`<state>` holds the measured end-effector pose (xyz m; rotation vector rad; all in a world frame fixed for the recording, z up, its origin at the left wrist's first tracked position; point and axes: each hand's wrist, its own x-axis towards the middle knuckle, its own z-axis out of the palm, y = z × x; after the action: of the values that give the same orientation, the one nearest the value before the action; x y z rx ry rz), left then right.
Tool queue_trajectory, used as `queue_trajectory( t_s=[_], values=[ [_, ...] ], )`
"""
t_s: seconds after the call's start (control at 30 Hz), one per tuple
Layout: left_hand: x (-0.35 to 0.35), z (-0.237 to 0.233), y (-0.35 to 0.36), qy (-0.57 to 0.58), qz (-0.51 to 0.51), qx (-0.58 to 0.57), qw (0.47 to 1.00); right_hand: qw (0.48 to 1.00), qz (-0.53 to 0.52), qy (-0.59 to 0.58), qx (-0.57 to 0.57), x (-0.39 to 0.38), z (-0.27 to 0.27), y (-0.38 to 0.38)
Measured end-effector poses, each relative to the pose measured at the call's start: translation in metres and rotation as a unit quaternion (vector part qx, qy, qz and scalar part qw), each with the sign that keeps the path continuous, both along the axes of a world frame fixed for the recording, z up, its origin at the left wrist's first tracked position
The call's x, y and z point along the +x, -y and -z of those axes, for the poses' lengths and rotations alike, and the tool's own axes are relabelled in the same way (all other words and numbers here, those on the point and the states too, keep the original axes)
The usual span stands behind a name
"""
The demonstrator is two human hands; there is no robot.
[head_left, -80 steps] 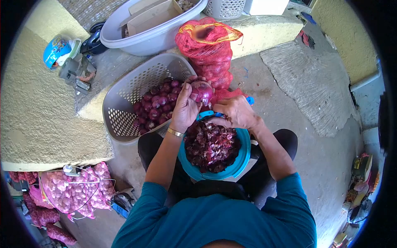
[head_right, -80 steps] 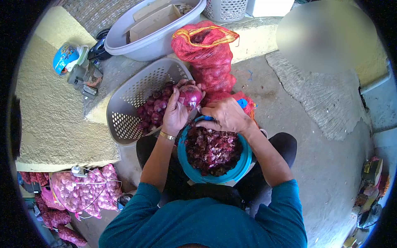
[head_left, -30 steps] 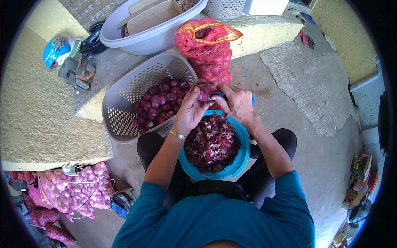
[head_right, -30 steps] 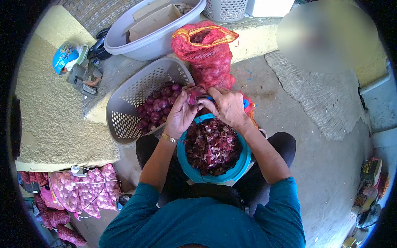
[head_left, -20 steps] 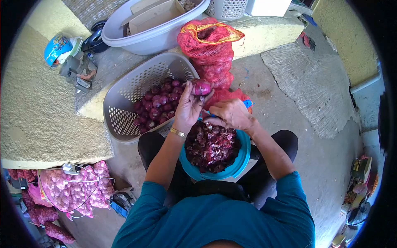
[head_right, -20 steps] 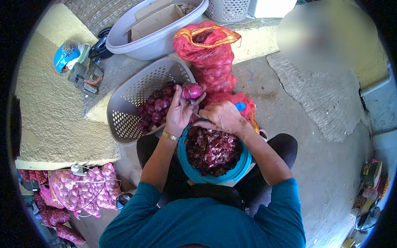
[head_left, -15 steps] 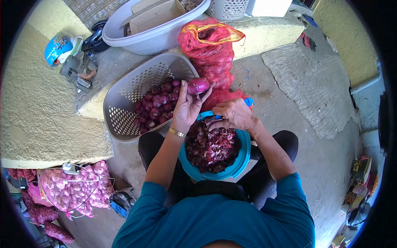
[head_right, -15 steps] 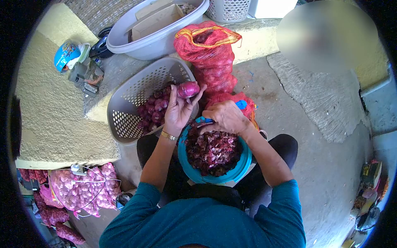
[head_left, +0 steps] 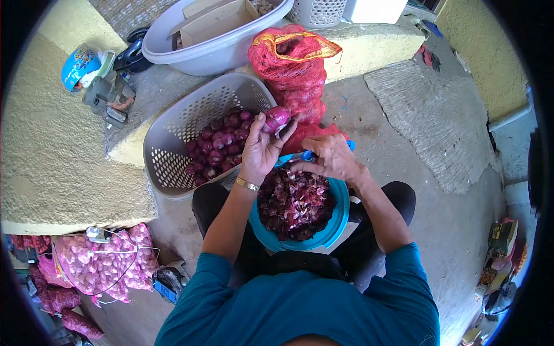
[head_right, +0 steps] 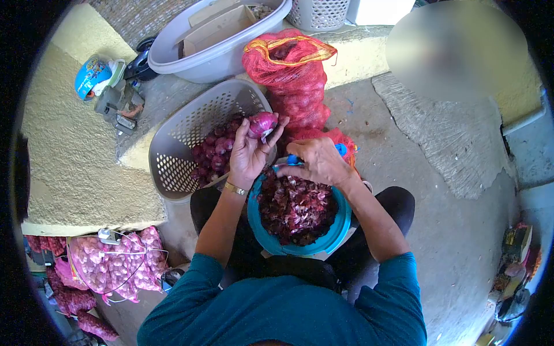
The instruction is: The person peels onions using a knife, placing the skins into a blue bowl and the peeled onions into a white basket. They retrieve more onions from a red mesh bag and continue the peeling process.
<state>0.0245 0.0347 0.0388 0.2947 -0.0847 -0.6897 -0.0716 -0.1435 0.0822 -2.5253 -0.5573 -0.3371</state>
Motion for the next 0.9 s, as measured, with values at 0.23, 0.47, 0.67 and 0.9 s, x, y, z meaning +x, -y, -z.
queue_trajectory(
  t_s=[0.23,0.47,0.67,0.9],
  values=[
    [-0.004,-0.004,0.0,0.043,0.025,0.008,0.999,0.998,0.032,-0.03,0.036,-0.002,-0.004,-0.002],
    [-0.005,-0.001,0.002,0.054,0.042,-0.04,0.997,0.994,0.026,0.044,0.093,0.004,-0.004,0.0],
    [-0.004,0.002,0.003,0.039,0.043,-0.011,0.998,0.997,0.059,-0.026,0.042,-0.004,-0.023,0.0],
    [-0.003,0.009,0.002,0.012,0.084,-0.046,0.995,0.981,0.135,-0.054,0.131,-0.001,-0.006,-0.004]
  ],
)
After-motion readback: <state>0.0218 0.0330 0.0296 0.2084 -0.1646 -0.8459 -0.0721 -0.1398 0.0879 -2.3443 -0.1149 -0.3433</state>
